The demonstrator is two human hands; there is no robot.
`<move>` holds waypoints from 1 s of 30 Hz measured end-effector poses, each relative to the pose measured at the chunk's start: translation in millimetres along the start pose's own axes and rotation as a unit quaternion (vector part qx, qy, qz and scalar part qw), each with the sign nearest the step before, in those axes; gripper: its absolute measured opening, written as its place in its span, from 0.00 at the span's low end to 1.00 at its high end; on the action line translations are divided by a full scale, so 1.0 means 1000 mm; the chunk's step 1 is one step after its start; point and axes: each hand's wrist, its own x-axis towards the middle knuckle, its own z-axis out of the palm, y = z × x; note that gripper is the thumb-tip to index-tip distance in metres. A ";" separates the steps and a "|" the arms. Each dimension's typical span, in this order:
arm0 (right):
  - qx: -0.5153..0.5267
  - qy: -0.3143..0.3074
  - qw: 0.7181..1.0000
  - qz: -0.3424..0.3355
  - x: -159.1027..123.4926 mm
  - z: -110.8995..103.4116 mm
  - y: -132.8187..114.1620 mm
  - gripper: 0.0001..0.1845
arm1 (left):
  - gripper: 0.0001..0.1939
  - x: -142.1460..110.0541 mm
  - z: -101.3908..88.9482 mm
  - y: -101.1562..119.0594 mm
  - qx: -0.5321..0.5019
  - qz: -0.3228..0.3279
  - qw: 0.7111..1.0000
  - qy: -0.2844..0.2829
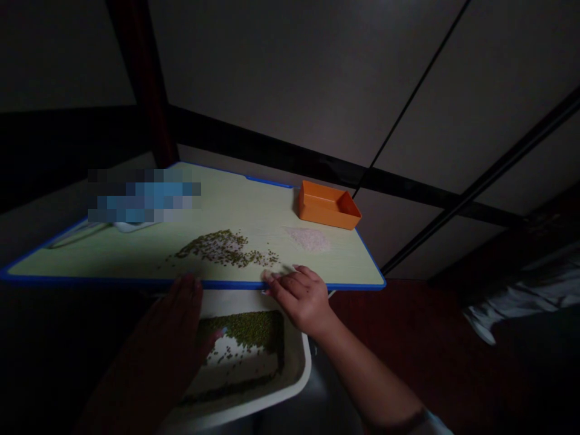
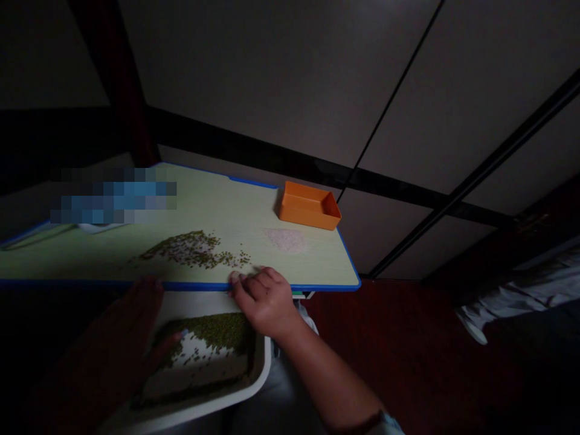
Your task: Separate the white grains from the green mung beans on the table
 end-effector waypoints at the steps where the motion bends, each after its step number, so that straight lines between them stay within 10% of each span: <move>1: -0.009 -0.007 1.000 0.004 0.000 0.000 -0.001 0.10 | 0.42 0.000 0.000 0.000 -0.005 0.001 1.000 0.000; 10: -0.023 -0.087 0.993 0.074 -0.007 0.001 -0.001 0.08 | 0.43 0.002 0.000 -0.003 -0.024 -0.004 1.000 -0.013; 30: -0.027 -0.041 0.990 0.136 -0.027 0.002 0.022 0.10 | 0.43 -0.004 0.011 -0.004 -0.004 -0.013 1.000 -0.008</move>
